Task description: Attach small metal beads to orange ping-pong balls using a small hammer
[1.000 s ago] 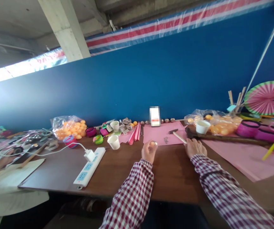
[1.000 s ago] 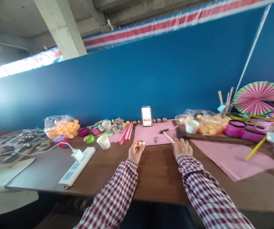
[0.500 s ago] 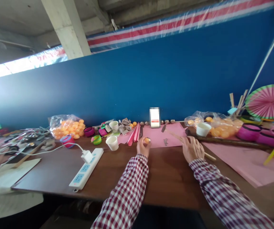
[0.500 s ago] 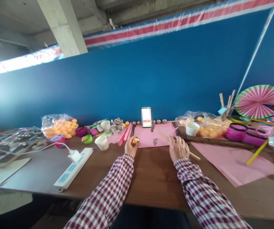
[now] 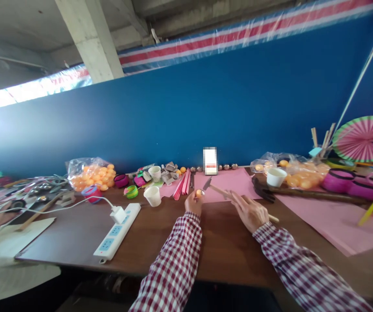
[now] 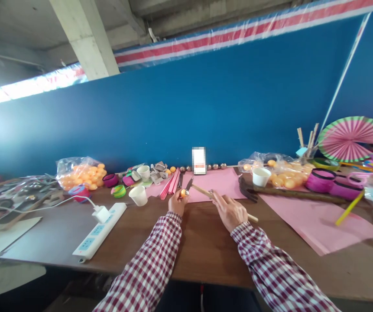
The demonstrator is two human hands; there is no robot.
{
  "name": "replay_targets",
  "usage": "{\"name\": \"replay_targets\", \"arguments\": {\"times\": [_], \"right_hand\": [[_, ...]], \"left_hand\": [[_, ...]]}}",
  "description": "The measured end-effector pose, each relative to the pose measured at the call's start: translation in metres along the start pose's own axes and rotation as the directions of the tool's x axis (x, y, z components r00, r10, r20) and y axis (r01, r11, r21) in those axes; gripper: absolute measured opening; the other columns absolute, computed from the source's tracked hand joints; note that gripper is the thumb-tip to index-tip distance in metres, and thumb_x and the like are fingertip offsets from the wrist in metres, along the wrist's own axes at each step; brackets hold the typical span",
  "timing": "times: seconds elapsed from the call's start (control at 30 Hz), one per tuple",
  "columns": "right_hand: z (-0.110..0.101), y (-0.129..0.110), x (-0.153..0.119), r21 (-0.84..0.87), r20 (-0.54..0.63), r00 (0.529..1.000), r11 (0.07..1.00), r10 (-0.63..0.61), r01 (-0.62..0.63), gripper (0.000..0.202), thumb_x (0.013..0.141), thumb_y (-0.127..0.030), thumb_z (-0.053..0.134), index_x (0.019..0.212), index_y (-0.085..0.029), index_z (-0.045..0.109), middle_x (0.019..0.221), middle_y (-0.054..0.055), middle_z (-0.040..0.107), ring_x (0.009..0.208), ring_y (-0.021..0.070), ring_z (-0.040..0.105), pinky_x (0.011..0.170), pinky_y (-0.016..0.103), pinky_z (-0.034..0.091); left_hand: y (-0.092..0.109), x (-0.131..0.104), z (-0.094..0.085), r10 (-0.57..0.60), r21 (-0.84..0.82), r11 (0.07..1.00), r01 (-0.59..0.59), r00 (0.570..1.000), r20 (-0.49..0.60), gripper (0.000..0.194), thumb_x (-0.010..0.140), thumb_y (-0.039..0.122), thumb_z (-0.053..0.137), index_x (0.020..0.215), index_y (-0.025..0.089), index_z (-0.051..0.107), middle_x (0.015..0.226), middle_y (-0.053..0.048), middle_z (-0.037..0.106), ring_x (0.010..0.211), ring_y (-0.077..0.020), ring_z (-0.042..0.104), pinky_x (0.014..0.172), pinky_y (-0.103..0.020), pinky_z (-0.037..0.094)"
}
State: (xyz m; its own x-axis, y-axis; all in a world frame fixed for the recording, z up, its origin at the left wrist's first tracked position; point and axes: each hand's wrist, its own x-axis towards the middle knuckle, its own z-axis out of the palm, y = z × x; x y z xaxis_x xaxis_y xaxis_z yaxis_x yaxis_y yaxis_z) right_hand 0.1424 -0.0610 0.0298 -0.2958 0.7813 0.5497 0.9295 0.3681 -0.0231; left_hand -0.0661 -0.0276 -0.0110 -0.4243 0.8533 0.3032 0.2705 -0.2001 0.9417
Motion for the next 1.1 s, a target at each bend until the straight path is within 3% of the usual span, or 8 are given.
{"name": "replay_targets", "arguments": {"times": [0.13, 0.5, 0.67, 0.83, 1.1], "right_hand": [[0.0005, -0.0027, -0.0001, -0.006, 0.024, 0.999, 0.999, -0.040, 0.040, 0.037, 0.086, -0.035, 0.028, 0.122, -0.031, 0.039, 0.078, 0.002, 0.060, 0.067, 0.0128, 0.054, 0.055, 0.022, 0.030], [0.0003, -0.0016, 0.0010, 0.009, 0.039, 0.998, 0.999, 0.044, -0.045, 0.040, 0.085, -0.038, 0.027, 0.124, -0.032, 0.035, 0.085, 0.002, 0.061, 0.065, 0.0119, 0.055, 0.054, 0.022, 0.031], [-0.0003, -0.0029, 0.0007, 0.006, 0.052, 0.999, 1.000, 0.000, 0.000, 0.039, 0.086, -0.038, 0.025, 0.121, -0.030, 0.040, 0.080, 0.003, 0.061, 0.066, 0.0127, 0.054, 0.055, 0.022, 0.031], [-0.0005, -0.0034, 0.0003, 0.004, 0.032, 0.999, 1.000, 0.016, -0.016, 0.039, 0.086, -0.037, 0.025, 0.123, -0.032, 0.036, 0.081, 0.002, 0.060, 0.068, 0.0125, 0.054, 0.057, 0.022, 0.031], [0.0013, -0.0030, 0.0003, -0.001, 0.042, 0.999, 1.000, 0.016, -0.016, 0.038, 0.086, -0.036, 0.028, 0.122, -0.033, 0.038, 0.080, 0.002, 0.060, 0.066, 0.0126, 0.054, 0.056, 0.022, 0.031]], "left_hand": [[-0.0003, -0.0007, 0.0005, -0.006, -0.030, 1.000, 0.006, 1.000, 0.012, 0.036, 0.058, 0.028, 0.063, 0.092, 0.015, 0.062, 0.077, -0.003, 0.064, 0.066, -0.0135, 0.058, 0.060, -0.024, 0.047], [-0.0010, -0.0011, -0.0006, -0.045, -0.120, 0.992, 0.048, 0.999, 0.025, 0.032, 0.059, 0.027, 0.063, 0.087, 0.013, 0.063, 0.065, -0.002, 0.063, 0.056, -0.0113, 0.057, 0.054, -0.022, 0.047], [-0.0029, 0.0000, 0.0015, -0.031, -0.180, 0.983, 0.038, 0.999, 0.045, 0.039, 0.058, 0.024, 0.063, 0.096, 0.015, 0.058, 0.076, -0.003, 0.063, 0.060, -0.0113, 0.058, 0.055, -0.023, 0.047], [-0.0023, 0.0023, 0.0022, -0.029, -0.231, 0.972, 0.033, 0.999, 0.021, 0.044, 0.058, 0.019, 0.064, 0.100, 0.016, 0.055, 0.092, -0.006, 0.062, 0.079, -0.0140, 0.059, 0.069, -0.025, 0.048], [0.0021, -0.0018, 0.0011, -0.035, -0.263, 0.964, 0.049, 0.998, 0.056, 0.042, 0.059, 0.026, 0.064, 0.099, 0.013, 0.055, 0.092, -0.007, 0.062, 0.079, -0.0132, 0.059, 0.070, -0.025, 0.047]]}}
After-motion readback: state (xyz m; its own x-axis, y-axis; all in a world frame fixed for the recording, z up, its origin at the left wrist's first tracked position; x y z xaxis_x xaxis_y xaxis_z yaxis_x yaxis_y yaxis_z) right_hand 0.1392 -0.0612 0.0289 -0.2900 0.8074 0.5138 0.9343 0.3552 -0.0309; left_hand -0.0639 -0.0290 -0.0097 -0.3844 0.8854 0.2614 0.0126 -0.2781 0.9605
